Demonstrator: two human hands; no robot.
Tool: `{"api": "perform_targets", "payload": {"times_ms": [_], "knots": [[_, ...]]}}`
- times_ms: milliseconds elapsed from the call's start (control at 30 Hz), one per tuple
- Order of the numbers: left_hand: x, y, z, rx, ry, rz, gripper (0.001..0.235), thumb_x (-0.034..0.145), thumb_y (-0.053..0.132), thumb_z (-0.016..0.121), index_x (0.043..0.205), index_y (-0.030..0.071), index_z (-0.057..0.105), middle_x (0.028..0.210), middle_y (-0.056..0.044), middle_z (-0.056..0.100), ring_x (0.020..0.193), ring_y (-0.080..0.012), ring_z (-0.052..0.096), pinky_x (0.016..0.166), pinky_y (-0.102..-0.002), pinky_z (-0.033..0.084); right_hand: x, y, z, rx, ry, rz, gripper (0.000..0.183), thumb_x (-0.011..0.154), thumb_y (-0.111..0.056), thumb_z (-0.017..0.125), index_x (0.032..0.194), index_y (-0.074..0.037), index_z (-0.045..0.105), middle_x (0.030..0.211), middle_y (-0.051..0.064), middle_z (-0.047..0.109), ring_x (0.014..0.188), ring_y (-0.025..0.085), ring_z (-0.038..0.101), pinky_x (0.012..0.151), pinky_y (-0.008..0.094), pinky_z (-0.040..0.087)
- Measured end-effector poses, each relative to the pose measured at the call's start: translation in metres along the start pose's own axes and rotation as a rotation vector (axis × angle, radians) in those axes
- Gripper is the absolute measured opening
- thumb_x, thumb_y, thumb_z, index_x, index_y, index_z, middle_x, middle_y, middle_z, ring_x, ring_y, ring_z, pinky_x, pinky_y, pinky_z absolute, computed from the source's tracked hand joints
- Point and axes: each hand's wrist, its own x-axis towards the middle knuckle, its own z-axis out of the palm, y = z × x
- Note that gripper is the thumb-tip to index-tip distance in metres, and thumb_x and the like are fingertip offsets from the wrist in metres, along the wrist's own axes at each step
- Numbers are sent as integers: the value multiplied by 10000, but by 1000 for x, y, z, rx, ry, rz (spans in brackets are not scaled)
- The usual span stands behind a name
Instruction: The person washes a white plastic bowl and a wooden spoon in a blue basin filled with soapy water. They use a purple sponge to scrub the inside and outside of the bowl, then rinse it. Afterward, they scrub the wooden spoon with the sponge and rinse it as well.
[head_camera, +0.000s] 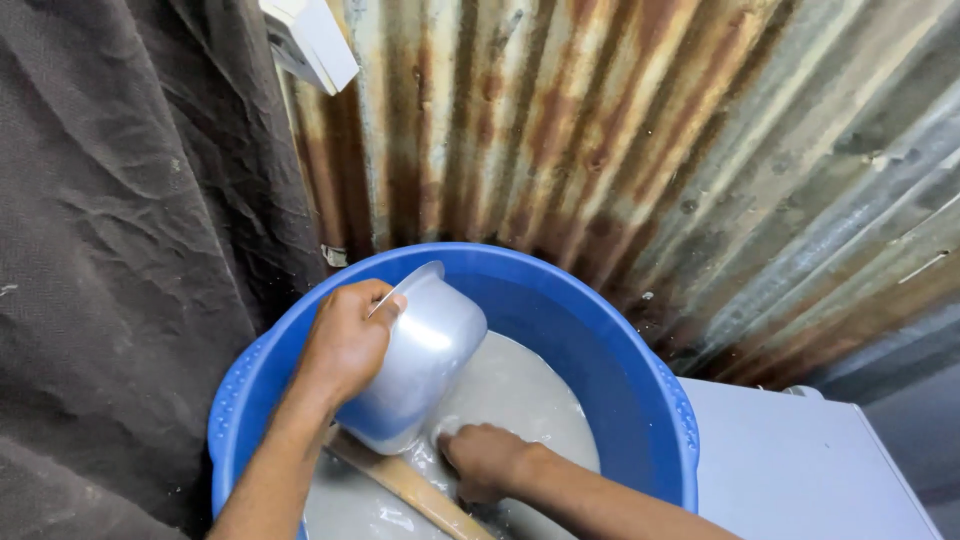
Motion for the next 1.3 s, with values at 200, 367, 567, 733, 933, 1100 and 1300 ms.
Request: {"api": "perform_targets", "payload": {"times_ms": [200,367,567,733,933,1100,1300], "knots": [[-12,8,-14,226,121,-39,319,1089,371,634,1054,119,825,1022,-166,852,1059,-473,737,886,-587,519,-28,-35,-62,-71,-277,153,526,1021,-406,666,1448,-104,723,1395,196,735,1251,428,721,964,522,648],[-4,-7,-10,229,120,-30,344,1105,383,638,966,98,771,948,-203,814,980,-512,699,830,-604,476,-33,9,6,-109,-443,27,436,806,-307,725,1163,-73,814,1075,182,809,990,388,774,802,502,616],[11,-25,-2,191,179,7,349,1094,393,645,982,104,806,993,-226,833,1026,-511,730,870,-599,495,-9,17,30,-69,-475,-18,415,806,-184,691,1181,-55,812,1089,178,826,972,377,775,786,493,604],[3,-10,-16,48,82,-101,343,1077,350,651,1029,85,863,864,-243,800,981,-496,773,881,-579,580,-16,19,27,-69,-480,-32,539,803,-315,759,1245,-10,811,1209,225,821,1110,411,764,920,526,604],[12,-29,-7,-85,13,-101,322,1087,304,674,1033,66,884,862,-233,818,940,-436,794,910,-533,596,-75,58,-55,414,-85,-22,234,855,-326,827,1050,-196,832,928,53,816,860,230,779,766,416,654],[17,-38,10,-192,-77,-121,310,1078,295,682,1062,80,905,851,-156,838,886,-292,750,895,-469,590,-128,47,-117,1407,619,-1,186,814,199,666,948,158,544,940,374,702,871,486,830,719,518,724],[-17,10,-4,-241,-167,-122,298,1080,157,654,1193,98,923,883,-152,836,900,-277,713,944,-418,588,-65,63,-95,977,994,-102,321,955,-9,753,1232,-94,614,1292,248,778,1157,375,774,951,503,658]]}}
